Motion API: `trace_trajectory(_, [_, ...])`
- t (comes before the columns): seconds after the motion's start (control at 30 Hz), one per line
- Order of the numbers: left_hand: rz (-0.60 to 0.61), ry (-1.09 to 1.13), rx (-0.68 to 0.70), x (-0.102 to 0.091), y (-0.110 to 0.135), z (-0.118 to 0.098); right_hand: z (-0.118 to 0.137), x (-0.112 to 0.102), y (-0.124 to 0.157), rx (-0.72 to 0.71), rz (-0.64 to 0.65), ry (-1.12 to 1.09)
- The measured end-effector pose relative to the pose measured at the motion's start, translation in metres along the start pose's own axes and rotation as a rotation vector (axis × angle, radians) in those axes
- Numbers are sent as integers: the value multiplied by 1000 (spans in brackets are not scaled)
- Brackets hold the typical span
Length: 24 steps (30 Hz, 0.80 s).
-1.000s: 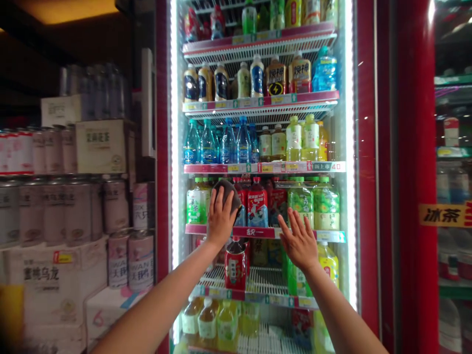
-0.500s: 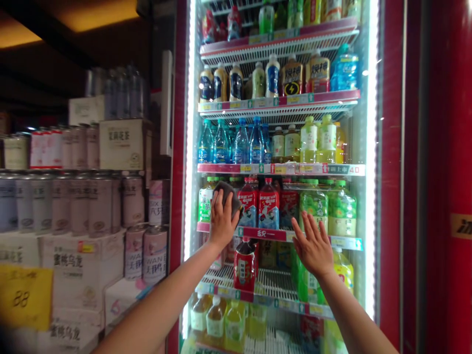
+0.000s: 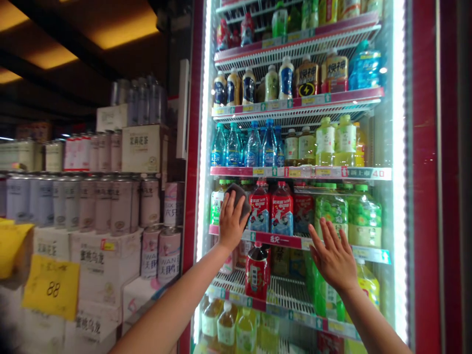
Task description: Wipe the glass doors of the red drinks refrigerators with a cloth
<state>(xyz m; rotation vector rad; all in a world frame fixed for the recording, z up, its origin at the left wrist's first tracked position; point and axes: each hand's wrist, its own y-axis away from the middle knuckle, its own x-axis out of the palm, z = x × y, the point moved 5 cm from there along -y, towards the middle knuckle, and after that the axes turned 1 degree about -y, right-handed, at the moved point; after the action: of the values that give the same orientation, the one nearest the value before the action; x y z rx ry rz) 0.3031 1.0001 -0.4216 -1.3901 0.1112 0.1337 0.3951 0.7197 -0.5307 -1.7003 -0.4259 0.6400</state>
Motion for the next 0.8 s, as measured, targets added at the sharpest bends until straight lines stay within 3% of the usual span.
trace_trajectory(0.07, [93, -1, 134, 4, 3, -9, 2, -3, 0, 4, -2, -6])
trace_trajectory(0.13, [130, -13, 177, 5, -12, -6, 4, -5, -1, 10, -5, -12])
trace_trajectory(0.27, [16, -47, -62, -8, -48, 37, 7, -6, 0, 13, -5, -29])
trace_trajectory(0.33, [-47, -45, -172, -15, -39, 57, 7, -6, 0, 15, -4, -32])
trace_trajectory(0.4, [-66, -39, -196, -18, -13, 64, 7, -6, 1, 16, -4, -27])
trace_trajectory(0.47, [-21, -42, -125, -16, 11, 58, 7, -6, 1, 19, -2, -23])
trace_trajectory(0.53, [56, -41, -6, -11, 18, 48, 7, -6, 1, 23, -5, -29])
trace_trajectory(0.63, [92, -41, 37, -9, -10, 50, 8, -7, 1, 33, -16, -56])
trace_trajectory(0.73, [12, -44, -99, -17, -49, 79, 10, -7, 1, 39, -23, -83])
trace_trajectory(0.8, [-40, -43, -170, -24, -54, 101, 10, -7, 2, 43, -27, -95])
